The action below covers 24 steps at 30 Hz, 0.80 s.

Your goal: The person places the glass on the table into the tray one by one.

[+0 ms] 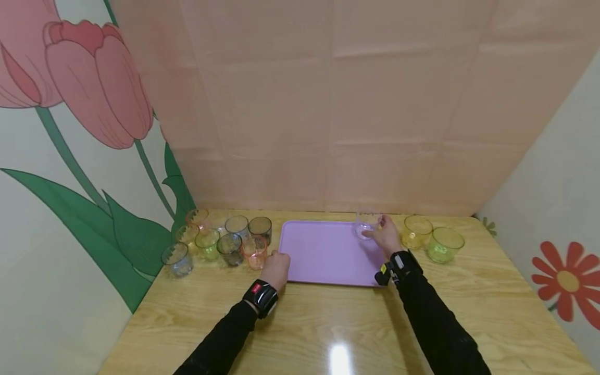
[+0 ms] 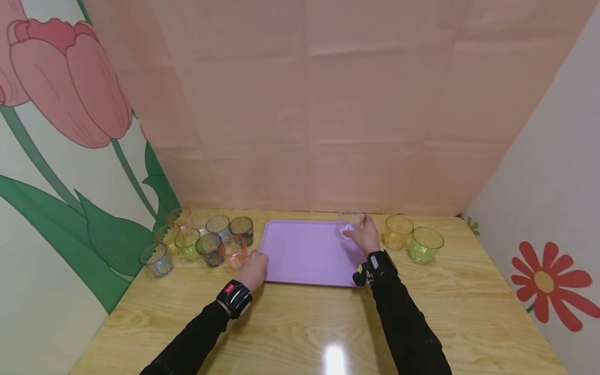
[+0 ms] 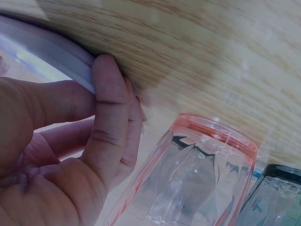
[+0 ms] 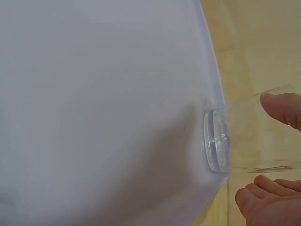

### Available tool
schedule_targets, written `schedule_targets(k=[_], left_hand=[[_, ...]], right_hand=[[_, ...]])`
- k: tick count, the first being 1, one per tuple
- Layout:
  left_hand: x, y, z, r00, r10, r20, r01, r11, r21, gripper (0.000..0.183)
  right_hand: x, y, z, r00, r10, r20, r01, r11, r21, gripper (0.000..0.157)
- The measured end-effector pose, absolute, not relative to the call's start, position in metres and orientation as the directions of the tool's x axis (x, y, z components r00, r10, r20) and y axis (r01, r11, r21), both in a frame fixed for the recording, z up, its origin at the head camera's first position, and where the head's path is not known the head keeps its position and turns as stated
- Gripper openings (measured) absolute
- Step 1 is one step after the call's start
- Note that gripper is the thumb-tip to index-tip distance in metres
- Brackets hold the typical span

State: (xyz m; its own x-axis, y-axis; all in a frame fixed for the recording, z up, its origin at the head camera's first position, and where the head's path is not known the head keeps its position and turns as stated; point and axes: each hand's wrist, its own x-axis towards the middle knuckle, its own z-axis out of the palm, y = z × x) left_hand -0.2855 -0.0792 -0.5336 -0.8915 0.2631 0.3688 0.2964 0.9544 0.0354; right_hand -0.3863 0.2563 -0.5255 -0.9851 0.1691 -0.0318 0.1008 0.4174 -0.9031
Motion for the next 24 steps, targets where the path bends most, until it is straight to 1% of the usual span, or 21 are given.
schedule_targets(k=[4, 7, 11, 19, 24], left_hand=[[-0.288, -0.081, -0.535, -0.893, 0.279, 0.354, 0.305, 0.952, 0.017, 0.005], [-0.289, -0.082, -0.536, -0.892, 0.298, 0.339, 0.32, 0.947, 0.008, 0.005], [-0.289, -0.083, -0.535, -0.898, 0.308, 0.316, 0.332, 0.943, 0.024, 0.004], [-0.291, -0.085, -0.532, -0.904, 0.307, 0.298, 0.336, 0.941, 0.05, 0.007], [-0.291, -0.085, -0.532, -0.904, 0.323, 0.278, 0.35, 0.936, 0.05, 0.007]], right_hand=[[-0.379, 0.255, -0.521, -0.984, 0.174, -0.025, 0.099, 0.431, -0.897, 0.097], [-0.375, 0.257, -0.519, -0.983, 0.179, -0.033, 0.109, 0.43, -0.896, 0.099], [-0.368, 0.257, -0.516, -0.984, 0.175, -0.029, 0.102, 0.427, -0.898, 0.1], [-0.358, 0.258, -0.511, -0.985, 0.145, 0.089, -0.006, 0.49, -0.871, 0.092], [-0.353, 0.263, -0.505, -0.976, 0.156, 0.152, -0.068, 0.447, -0.892, 0.09]])
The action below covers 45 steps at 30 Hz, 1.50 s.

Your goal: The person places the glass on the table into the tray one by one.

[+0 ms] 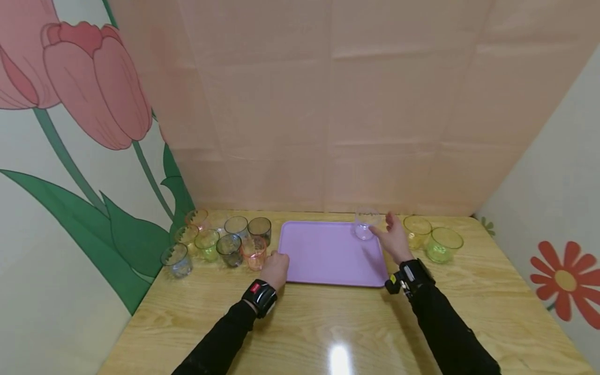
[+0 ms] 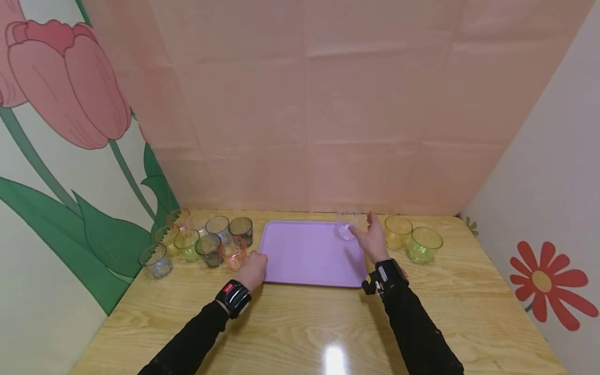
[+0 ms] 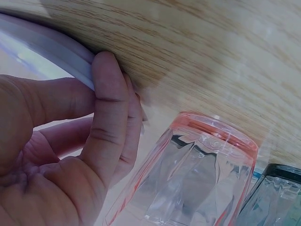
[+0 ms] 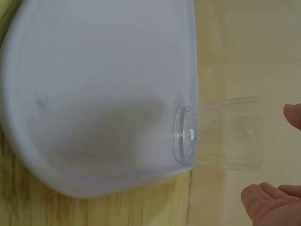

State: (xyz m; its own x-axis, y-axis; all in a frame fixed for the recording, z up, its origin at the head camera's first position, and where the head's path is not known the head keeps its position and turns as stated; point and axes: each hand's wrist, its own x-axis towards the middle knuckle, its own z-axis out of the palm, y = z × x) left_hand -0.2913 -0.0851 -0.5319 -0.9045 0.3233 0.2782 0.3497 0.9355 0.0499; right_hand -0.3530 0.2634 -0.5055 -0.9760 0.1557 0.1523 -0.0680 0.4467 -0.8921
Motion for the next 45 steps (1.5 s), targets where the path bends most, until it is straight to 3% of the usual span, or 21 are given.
schedule_targets(k=[10, 15, 23, 29, 36, 39, 45], left_hand=[[-0.292, -0.085, -0.528, -0.903, 0.339, 0.266, 0.366, 0.929, 0.06, 0.006], [-0.291, -0.084, -0.526, -0.911, 0.325, 0.254, 0.347, 0.937, 0.047, 0.006], [-0.291, -0.083, -0.526, -0.913, 0.319, 0.255, 0.338, 0.94, 0.036, 0.006], [-0.29, -0.083, -0.529, -0.907, 0.321, 0.272, 0.343, 0.939, 0.036, 0.006], [-0.288, -0.083, -0.531, -0.9, 0.328, 0.286, 0.353, 0.935, 0.039, 0.005], [-0.288, -0.083, -0.53, -0.9, 0.326, 0.289, 0.35, 0.936, 0.032, 0.006], [-0.288, -0.085, -0.527, -0.894, 0.324, 0.309, 0.35, 0.936, 0.029, 0.006]], right_hand=[[-0.351, 0.288, -0.508, -0.915, 0.267, 0.304, -0.216, 0.314, -0.925, 0.068], [-0.345, 0.304, -0.506, -0.866, 0.358, 0.349, -0.223, 0.349, -0.91, 0.06], [-0.336, 0.326, -0.499, -0.823, 0.437, 0.362, -0.174, 0.412, -0.895, 0.058], [-0.332, 0.343, -0.501, -0.783, 0.491, 0.381, -0.161, 0.432, -0.887, 0.064], [-0.324, 0.365, -0.505, -0.74, 0.527, 0.417, -0.073, 0.554, -0.829, 0.072], [-0.323, 0.374, -0.508, -0.751, 0.534, 0.389, -0.025, 0.566, -0.824, 0.08], [-0.317, 0.388, -0.517, -0.839, 0.488, 0.241, 0.108, 0.583, -0.805, 0.112]])
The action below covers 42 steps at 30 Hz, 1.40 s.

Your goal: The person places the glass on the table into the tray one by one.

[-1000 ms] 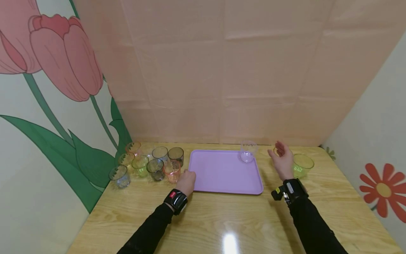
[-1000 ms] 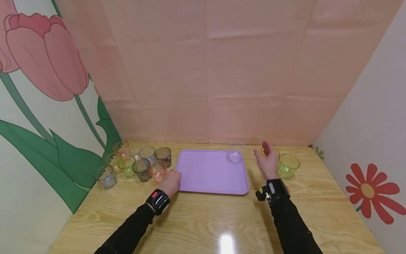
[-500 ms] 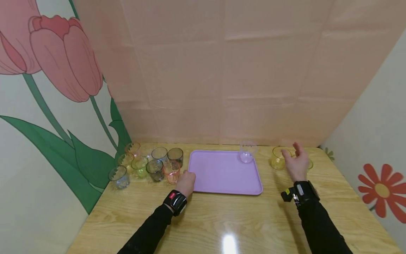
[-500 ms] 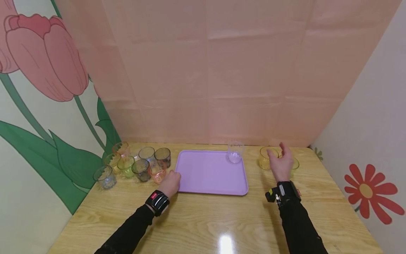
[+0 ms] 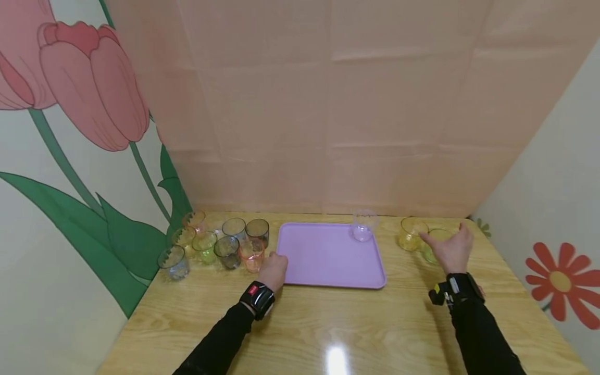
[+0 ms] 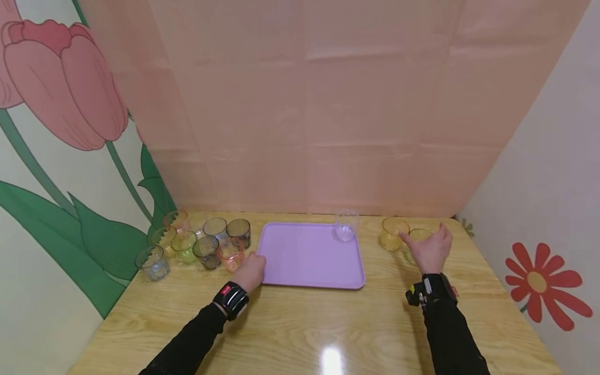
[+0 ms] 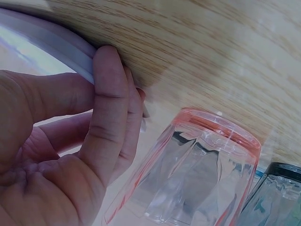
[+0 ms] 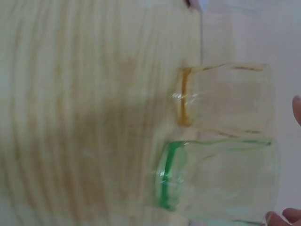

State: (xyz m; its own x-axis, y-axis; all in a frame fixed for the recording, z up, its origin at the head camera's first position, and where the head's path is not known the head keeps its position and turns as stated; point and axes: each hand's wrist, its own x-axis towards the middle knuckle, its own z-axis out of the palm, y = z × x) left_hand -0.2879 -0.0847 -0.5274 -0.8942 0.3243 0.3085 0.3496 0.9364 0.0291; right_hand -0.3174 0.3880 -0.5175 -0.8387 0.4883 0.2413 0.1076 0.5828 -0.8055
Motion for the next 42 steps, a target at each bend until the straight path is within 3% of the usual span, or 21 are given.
schedule_targets(k=[5, 8, 17, 26, 42], left_hand=[[-0.286, -0.086, -0.527, -0.89, 0.331, 0.315, 0.36, 0.932, 0.037, 0.005], [-0.287, -0.086, -0.528, -0.896, 0.325, 0.302, 0.355, 0.934, 0.048, 0.005], [-0.291, -0.084, -0.528, -0.89, 0.332, 0.313, 0.36, 0.932, 0.035, 0.006], [-0.287, -0.085, -0.529, -0.888, 0.331, 0.319, 0.35, 0.937, 0.003, 0.006], [-0.283, -0.084, -0.521, -0.895, 0.329, 0.302, 0.352, 0.936, 0.022, 0.005]], right_hand=[[-0.314, 0.396, -0.525, -0.878, 0.464, 0.121, 0.181, 0.554, -0.813, 0.12], [-0.314, 0.397, -0.53, -0.873, 0.474, 0.115, 0.184, 0.539, -0.822, 0.12], [-0.322, 0.399, -0.535, -0.857, 0.505, 0.097, 0.161, 0.442, -0.882, 0.114], [-0.322, 0.399, -0.546, -0.818, 0.575, 0.013, 0.255, 0.383, -0.888, 0.107], [-0.321, 0.4, -0.551, -0.775, 0.632, -0.019, 0.218, 0.238, -0.947, 0.096]])
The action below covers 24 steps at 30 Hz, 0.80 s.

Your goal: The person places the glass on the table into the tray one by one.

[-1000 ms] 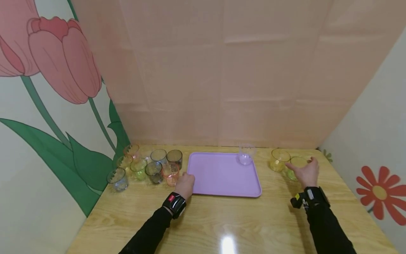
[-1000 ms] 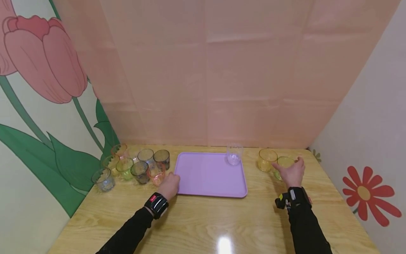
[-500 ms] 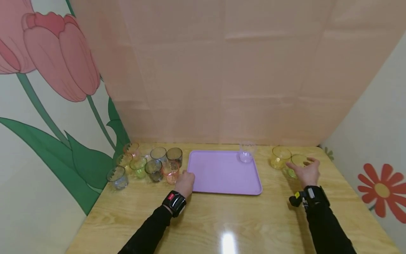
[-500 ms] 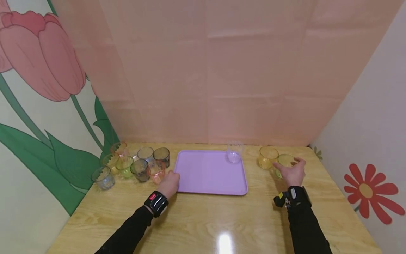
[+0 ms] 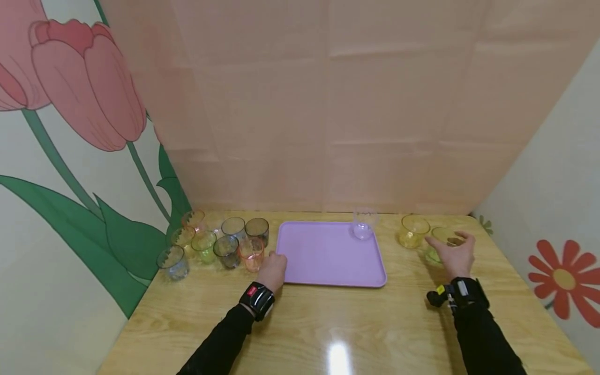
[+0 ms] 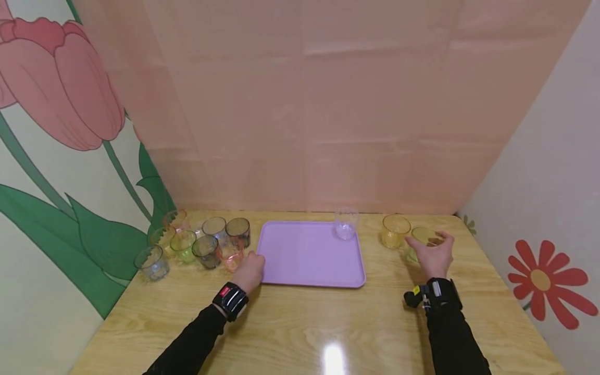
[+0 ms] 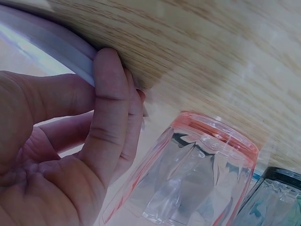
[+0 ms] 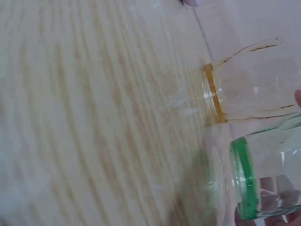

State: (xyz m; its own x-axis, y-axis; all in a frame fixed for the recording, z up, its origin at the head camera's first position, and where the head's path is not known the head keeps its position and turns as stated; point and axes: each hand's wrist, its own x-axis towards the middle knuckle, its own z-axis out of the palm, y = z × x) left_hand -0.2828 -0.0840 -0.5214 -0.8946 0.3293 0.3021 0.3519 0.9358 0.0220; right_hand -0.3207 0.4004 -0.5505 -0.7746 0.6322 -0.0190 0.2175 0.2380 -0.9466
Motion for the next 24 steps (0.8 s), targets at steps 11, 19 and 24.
schedule_targets(k=[11, 19, 24], left_hand=[[-0.284, -0.083, -0.521, -0.899, 0.328, 0.291, 0.348, 0.937, 0.018, 0.006], [-0.285, -0.083, -0.524, -0.89, 0.334, 0.311, 0.358, 0.934, 0.021, 0.006], [-0.285, -0.084, -0.525, -0.9, 0.316, 0.301, 0.351, 0.934, 0.071, 0.006]], right_hand=[[-0.321, 0.396, -0.539, -0.75, 0.657, -0.079, 0.184, 0.091, -0.979, 0.094], [-0.322, 0.386, -0.528, -0.718, 0.696, -0.016, -0.026, -0.05, -0.998, 0.086], [-0.32, 0.377, -0.521, -0.737, 0.675, 0.044, -0.105, -0.049, -0.993, 0.083]])
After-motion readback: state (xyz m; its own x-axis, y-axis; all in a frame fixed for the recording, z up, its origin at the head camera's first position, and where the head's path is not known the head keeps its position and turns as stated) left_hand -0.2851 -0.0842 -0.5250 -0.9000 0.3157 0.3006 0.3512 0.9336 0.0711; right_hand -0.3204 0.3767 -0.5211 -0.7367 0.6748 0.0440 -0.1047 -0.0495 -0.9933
